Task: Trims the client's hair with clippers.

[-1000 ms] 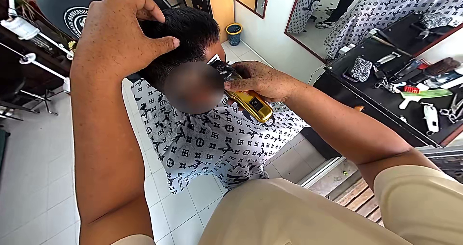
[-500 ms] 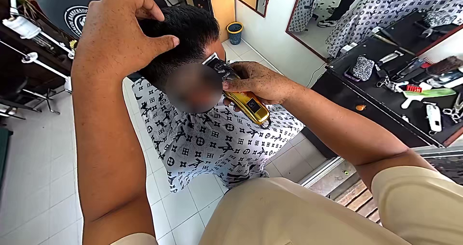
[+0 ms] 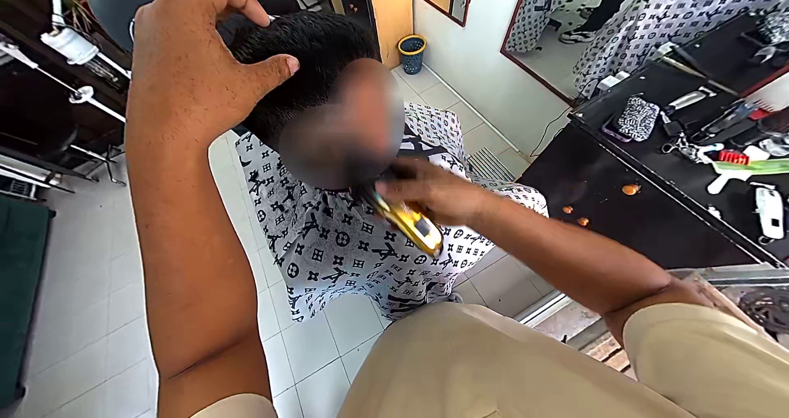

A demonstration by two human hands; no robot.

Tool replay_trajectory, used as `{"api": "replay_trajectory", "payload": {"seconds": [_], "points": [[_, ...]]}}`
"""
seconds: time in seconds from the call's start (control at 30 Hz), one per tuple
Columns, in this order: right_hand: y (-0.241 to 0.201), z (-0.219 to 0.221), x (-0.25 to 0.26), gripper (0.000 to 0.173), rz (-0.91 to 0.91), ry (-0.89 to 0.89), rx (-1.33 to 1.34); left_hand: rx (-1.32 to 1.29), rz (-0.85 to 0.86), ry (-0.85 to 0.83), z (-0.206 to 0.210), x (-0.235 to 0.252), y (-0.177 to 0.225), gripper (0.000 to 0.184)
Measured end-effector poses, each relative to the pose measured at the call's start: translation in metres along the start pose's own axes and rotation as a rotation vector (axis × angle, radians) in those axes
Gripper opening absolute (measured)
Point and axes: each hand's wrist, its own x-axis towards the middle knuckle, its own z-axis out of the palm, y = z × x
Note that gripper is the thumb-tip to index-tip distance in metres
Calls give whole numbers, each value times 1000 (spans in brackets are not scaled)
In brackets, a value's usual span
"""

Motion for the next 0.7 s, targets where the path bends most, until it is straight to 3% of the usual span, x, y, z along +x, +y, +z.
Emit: {"api": "replay_trajectory", "payload": {"seconds": [0.13,0.27,0.33,0.43,0.63,0.7], "points": [[52,3,-32,43,252,-48,130,-211,-25,299,8,-42,4,55],[52,-11,-37,41,215,-19,76,-635,-56,502,76,-103,38,34],[43,-23,-36,42,110,-13,9,-792,-147,461,124,-128,55,26],[34,-41,-32,47,-10,-36,-14,-947,-213,355,180,-147,72,29],[35,-38,-32,56,108,-24,-62,-1054,-301,247,200,-146,76,31],[38,-33,-32,50,110,-43,-19,-1082,-327,264,203,-144,71,29]]}}
